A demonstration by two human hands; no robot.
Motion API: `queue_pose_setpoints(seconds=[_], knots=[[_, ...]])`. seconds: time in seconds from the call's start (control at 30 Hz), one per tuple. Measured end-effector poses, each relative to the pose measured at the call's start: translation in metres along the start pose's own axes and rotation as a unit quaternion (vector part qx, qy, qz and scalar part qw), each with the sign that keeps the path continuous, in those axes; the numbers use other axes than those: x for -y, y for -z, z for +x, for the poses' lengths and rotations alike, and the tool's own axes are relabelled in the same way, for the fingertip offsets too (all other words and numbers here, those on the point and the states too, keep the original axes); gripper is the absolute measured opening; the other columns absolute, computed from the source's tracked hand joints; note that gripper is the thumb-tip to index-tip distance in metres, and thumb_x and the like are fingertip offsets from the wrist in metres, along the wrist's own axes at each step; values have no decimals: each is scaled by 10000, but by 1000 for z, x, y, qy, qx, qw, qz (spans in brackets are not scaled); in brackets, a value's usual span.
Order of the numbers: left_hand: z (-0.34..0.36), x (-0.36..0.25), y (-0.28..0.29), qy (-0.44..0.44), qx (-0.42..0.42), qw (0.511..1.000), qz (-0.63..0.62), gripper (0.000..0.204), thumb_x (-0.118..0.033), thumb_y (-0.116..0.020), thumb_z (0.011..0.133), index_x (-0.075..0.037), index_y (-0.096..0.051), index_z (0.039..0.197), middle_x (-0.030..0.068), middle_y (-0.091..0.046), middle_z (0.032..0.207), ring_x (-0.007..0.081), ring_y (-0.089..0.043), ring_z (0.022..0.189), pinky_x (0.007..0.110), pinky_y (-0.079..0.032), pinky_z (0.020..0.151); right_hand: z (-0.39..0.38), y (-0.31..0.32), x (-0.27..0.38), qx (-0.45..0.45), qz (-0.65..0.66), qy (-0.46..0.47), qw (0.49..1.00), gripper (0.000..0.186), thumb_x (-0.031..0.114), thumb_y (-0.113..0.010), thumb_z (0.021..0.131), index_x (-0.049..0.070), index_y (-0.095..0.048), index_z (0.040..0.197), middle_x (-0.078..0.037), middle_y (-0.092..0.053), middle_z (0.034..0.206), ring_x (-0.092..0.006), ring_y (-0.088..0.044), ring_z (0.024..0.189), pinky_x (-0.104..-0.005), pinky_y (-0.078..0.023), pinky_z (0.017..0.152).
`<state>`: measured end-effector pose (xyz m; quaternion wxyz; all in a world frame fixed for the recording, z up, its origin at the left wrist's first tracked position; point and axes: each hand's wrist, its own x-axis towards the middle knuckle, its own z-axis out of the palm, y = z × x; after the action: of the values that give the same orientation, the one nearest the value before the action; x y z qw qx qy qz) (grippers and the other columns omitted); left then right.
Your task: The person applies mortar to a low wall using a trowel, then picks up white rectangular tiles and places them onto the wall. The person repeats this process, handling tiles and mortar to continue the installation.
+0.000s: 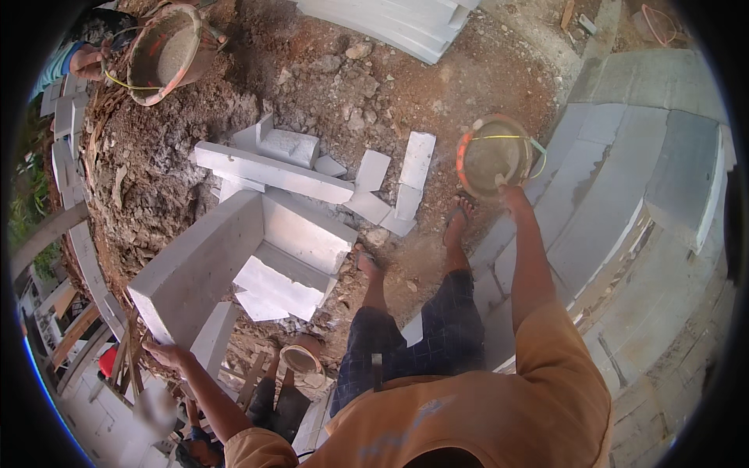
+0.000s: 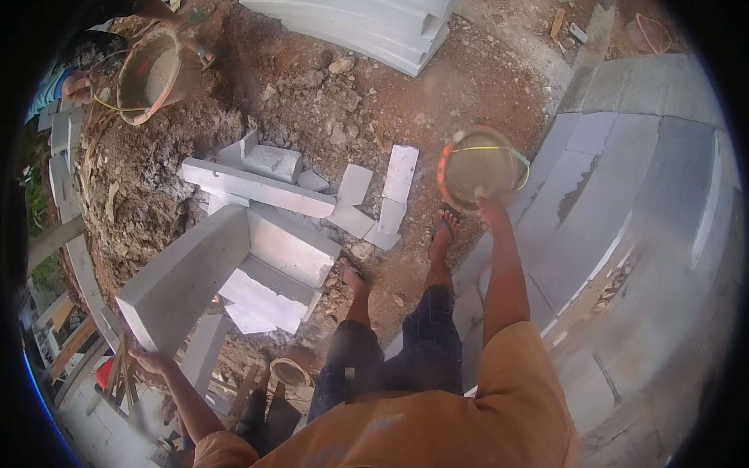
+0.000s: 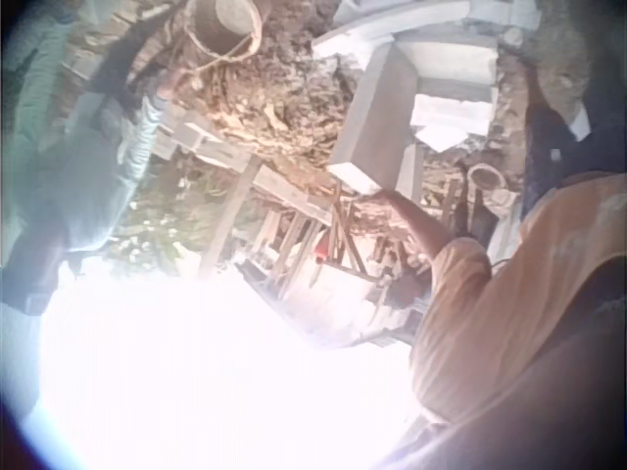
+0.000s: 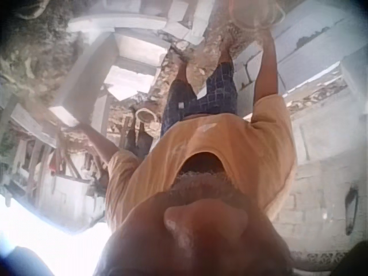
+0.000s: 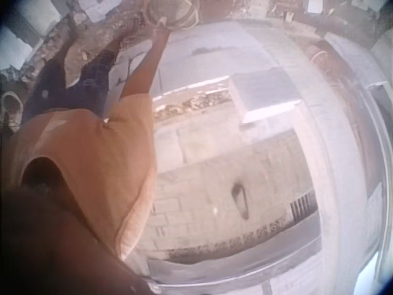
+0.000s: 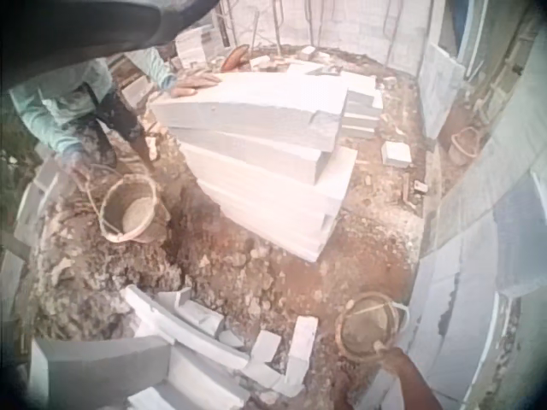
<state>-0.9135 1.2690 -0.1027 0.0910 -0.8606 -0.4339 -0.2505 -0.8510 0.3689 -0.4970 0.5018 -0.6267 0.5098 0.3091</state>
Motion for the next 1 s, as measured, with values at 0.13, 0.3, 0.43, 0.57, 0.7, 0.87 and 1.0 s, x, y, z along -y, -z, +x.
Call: queue_pose_setpoints(seconds=[0.13, 0.3, 0.43, 0.57, 0.7, 0.87, 1.0], knots=[[-30, -57, 11, 119, 49, 970, -206, 688, -557, -427, 1019, 22, -561, 1364, 239, -578, 1371, 382, -573, 1227, 491, -476, 998, -147, 75, -32, -8, -15, 60, 998, 297, 356, -628, 946, 64, -581, 920, 0, -532, 731, -126, -497, 574, -329, -443, 515], [-33, -67, 11, 82, 96, 926, -355, 748, -578, -542, 963, -12, -480, 1448, 245, -457, 1468, 377, -470, 1325, 471, -388, 1092, -225, 76, -57, 7, 66, 130, 989, 230, 216, -659, 916, 83, -558, 1073, 28, -502, 726, -77, -474, 515, -232, -389, 430], [-27, -45, 34, -111, 202, 902, -366, 1110, -521, -788, 767, -88, -191, 1597, 274, -172, 1610, 429, -186, 1503, 533, -215, 1211, -346, 45, -15, 73, 53, 186, 978, 283, 159, -712, 867, 87, -571, 1102, -12, -546, 754, -91, -498, 515, -247, -402, 428], [-11, 0, 44, -225, 263, 889, -300, 1269, -214, -882, 632, -44, -75, 1597, 235, -152, 1639, 390, -135, 1532, 444, -202, 1250, -449, -7, 63, 169, -112, 268, 942, 351, 75, -690, 780, 71, -594, 1118, -35, -598, 828, -101, -555, 610, -257, -453, 518], [-16, -9, 66, -126, 305, 876, -352, 1319, -225, -902, 613, -110, -33, 1600, 226, -117, 1639, 427, -194, 1505, 454, -266, 1230, -527, -107, 140, 134, -277, 440, 844, 390, 81, -692, 741, 37, -635, 1125, -39, -635, 906, -131, -605, 782, -302, -497, 688], [-40, 13, 29, -56, 256, 849, -458, 1323, -242, -908, 596, -29, -50, 1579, 229, -191, 1608, 392, -263, 1487, 411, -276, 1221, -602, -256, 233, 104, -375, 741, 548, 429, 134, -711, 745, 50, -645, 1160, -117, -703, 1006, -276, -684, 960, -389, -507, 832], [-32, 9, 37, -9, 297, 815, -498, 1295, -223, -914, 594, -12, -88, 1569, 223, -281, 1569, 360, -298, 1477, 381, -278, 1212, -622, -343, 284, 55, -472, 766, 433, 461, 179, -741, 748, 108, -643, 1193, -147, -694, 1054, -345, -673, 959, -451, -515, 841]])
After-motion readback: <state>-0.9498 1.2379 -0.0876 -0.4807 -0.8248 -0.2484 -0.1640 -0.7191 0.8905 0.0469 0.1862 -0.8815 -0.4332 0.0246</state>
